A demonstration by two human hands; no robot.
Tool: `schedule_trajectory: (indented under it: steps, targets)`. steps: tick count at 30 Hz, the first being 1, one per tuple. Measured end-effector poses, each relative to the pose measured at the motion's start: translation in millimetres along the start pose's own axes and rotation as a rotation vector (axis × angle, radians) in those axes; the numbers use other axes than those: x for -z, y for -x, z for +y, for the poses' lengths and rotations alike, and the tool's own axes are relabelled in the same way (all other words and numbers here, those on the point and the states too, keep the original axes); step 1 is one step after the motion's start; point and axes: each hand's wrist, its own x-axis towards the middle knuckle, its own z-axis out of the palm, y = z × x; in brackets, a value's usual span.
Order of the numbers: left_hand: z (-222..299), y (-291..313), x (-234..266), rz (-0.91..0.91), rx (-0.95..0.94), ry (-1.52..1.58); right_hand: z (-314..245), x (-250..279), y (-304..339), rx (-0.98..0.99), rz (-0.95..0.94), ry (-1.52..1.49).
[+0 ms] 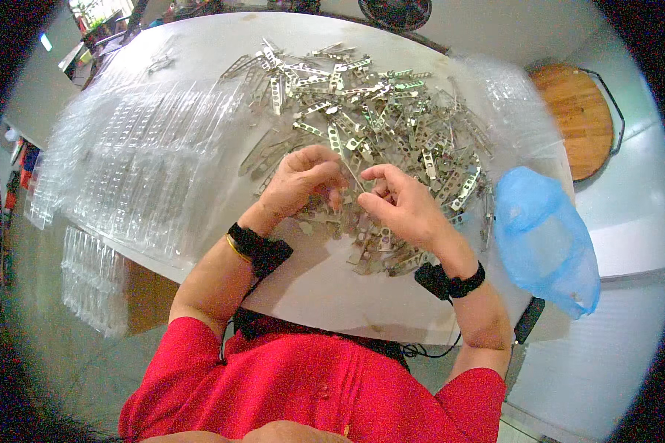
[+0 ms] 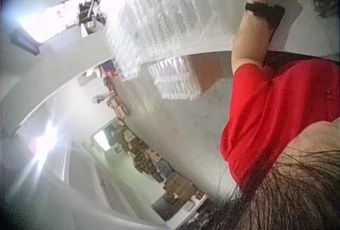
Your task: Inspecting metal hinges and placing them into individual plastic bags on an assembly line workbench.
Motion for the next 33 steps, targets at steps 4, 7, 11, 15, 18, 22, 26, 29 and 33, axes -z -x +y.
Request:
schedule_trajectory:
  steps: [4,7,11,15,18,22,26,29,33]
  targets:
    - [2,-3,6,0.073,-0.023,0.067,-7,5,13,0.033,0.044,-0.142]
    - [2,-6,9,0.085,-0.033,0.077,-13,10,16,0.096,0.073,-0.194]
    - [6,-6,7,0.095,-0.036,0.127,-18,16,10,0.068,0.098,-0.291]
    - [14,-17,-2,0.064,-0.054,0.136,-12,29,8,0.108,0.199,-0.299]
    - [20,-24,2,0.06,-0.042,0.098,-8,36,-2,0.166,0.211,-0.368]
    - [20,-31,2,0.062,-0.023,0.081,6,46,-2,0.147,0.238,-0.38]
    - [11,-32,9,-0.002,0.009,0.126,14,46,-1,0.129,0.25,-0.395]
    - [5,-27,14,-0.057,0.003,0.162,21,47,-3,0.149,0.237,-0.456]
    - [1,-27,14,-0.126,0.002,0.18,27,54,-2,0.164,0.168,-0.53]
